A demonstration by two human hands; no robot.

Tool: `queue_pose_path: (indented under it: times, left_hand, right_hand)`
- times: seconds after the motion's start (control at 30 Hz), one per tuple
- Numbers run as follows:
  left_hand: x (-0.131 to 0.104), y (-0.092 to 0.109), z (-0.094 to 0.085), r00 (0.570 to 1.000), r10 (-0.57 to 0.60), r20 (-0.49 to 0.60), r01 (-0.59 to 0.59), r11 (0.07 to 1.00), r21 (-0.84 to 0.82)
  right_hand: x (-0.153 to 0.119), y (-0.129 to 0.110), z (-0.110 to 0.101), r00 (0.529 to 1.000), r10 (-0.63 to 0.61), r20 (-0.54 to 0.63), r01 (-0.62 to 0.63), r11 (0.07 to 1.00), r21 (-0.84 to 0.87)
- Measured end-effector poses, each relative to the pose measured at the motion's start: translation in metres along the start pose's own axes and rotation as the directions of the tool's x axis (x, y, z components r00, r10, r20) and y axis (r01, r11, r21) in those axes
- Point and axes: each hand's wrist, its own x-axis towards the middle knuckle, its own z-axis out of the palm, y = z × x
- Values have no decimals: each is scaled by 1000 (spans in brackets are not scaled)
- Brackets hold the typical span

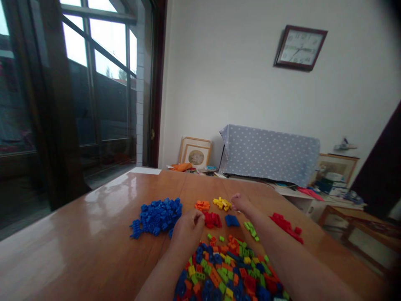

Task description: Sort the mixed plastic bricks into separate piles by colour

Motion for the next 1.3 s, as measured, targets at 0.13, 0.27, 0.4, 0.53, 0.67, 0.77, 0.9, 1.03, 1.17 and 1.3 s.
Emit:
queue_pose_path:
  times: [0.13,0.27,0.4,0.53,0.67,0.77,0.9,1.03,1.17,1.3]
  left_hand:
    - [1,0,0,1000,18,-2,-18,1000,7]
    - [2,-2,2,1000,9,0,-9,1000,-8]
    - [2,-1,1,1000,7,8,-7,1000,-3]
    - [1,1,-1,1000,8,19,-8,1000,9]
    - [0,1,-2,1000,-11,22,11,1000,-8]
    - [0,1,-3,999,-32,25,33,999,-16]
    - [1,0,-4,999,-25,22,26,1000,-17]
    - [2,-4,-3,1000,-18,2,18,999,-28]
    - [3,-6,-4,1000,-9,-6,9,999,-36]
    - [3,-6,-6,1000,-14,-7,14,999,-36]
  right_hand:
    - [-15,9,-6,999,11,45,-12,1000,19]
    - [-44,11,-15,994,-72,86,70,997,29]
    - [-84,7,-23,965,-180,190,180,983,16]
    - [-119,2,-24,924,-253,285,272,962,-31]
    - [-138,-2,-21,905,-264,334,322,937,-132]
    - [-140,-2,-18,931,-228,286,308,909,-280]
    - [-137,0,-10,950,-178,256,264,897,-355]
    - [-132,3,-1,960,-150,238,235,892,-386]
    - [-130,6,3,962,-144,232,227,894,-386]
    - [-129,9,3,957,-158,245,242,899,-365]
